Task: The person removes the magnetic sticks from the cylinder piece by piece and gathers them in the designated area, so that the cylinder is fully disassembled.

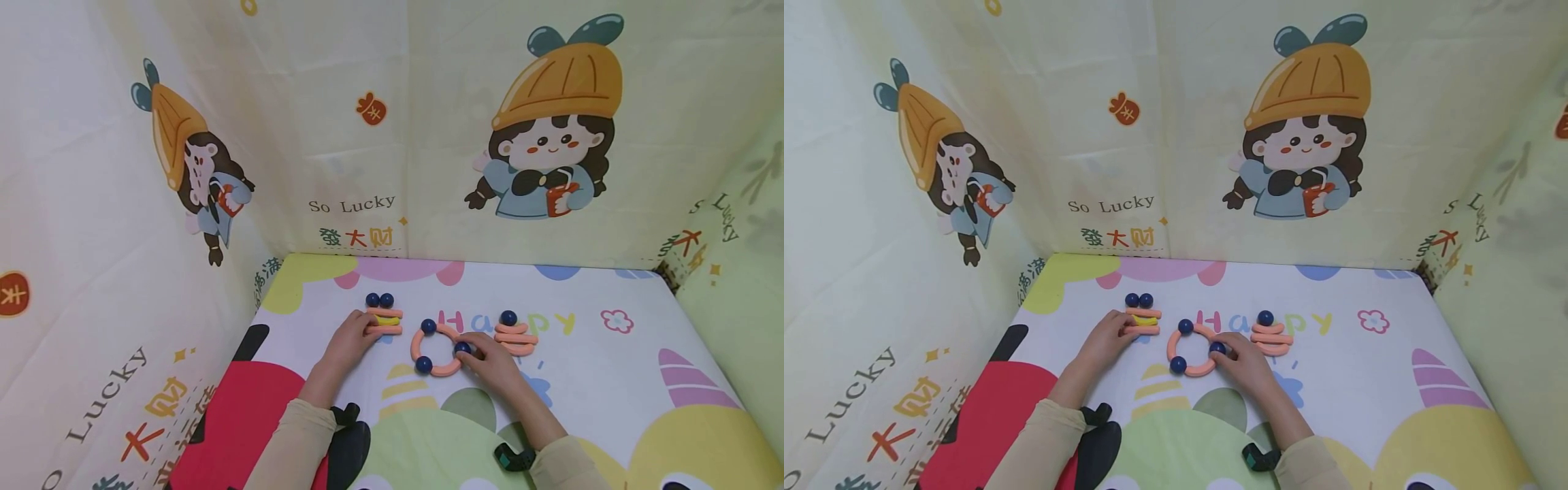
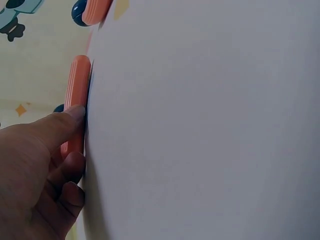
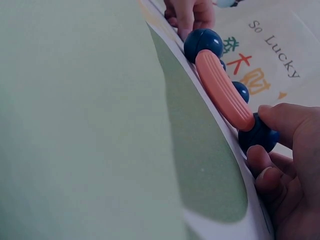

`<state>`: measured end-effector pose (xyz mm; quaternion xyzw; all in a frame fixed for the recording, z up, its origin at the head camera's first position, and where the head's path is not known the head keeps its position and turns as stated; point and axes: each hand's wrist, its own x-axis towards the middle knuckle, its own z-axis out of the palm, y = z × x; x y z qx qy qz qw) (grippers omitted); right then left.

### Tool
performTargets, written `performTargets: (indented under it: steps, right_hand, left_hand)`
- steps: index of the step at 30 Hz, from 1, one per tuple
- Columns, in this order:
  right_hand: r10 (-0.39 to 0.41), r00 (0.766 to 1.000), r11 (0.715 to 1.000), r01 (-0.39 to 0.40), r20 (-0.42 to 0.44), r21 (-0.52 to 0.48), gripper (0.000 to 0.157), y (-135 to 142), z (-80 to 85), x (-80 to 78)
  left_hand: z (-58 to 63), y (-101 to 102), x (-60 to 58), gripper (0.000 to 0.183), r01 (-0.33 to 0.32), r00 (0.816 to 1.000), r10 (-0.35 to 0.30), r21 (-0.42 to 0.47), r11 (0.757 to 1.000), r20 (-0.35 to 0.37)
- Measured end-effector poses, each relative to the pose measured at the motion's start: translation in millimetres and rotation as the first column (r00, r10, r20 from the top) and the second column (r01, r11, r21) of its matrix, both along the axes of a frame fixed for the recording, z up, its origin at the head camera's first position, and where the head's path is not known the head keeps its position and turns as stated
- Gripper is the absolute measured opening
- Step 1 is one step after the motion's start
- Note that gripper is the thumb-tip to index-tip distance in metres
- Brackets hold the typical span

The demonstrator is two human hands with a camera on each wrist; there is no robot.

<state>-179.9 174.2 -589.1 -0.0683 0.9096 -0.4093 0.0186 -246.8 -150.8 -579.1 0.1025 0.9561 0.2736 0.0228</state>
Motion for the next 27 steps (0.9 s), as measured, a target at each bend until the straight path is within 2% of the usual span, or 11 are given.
performTargets:
  steps: [13, 18, 22, 27]
  right_hand:
    - [0.000, 1.000, 1.000, 0.000, -0.005, -0.005, 0.034, -0.1, -0.3, -0.3]
    - [0.004, 1.000, 1.000, -0.004, -0.009, -0.008, 0.035, 0.9, -0.6, -0.1]
    - [0.003, 1.000, 1.000, -0.003, -0.012, -0.008, 0.035, 1.0, -1.0, -0.1]
    - [0.010, 1.000, 1.000, -0.011, -0.015, -0.018, 0.035, 1.1, -1.7, -0.3]
  left_hand:
    - [0.3, 5.4, 1.6, 0.017, -0.057, 0.998, 0.056, -0.046, 0.997, -0.011]
    - [6.6, 13.6, 9.7, 0.020, -0.074, 0.996, 0.074, -0.002, 0.997, -0.040]
    - [12.3, 24.9, 20.3, 0.025, -0.005, 0.997, 0.006, 0.016, 1.000, -0.083]
    - [16.3, 40.0, 32.2, 0.025, 0.106, 0.991, -0.105, 0.006, 0.994, -0.087]
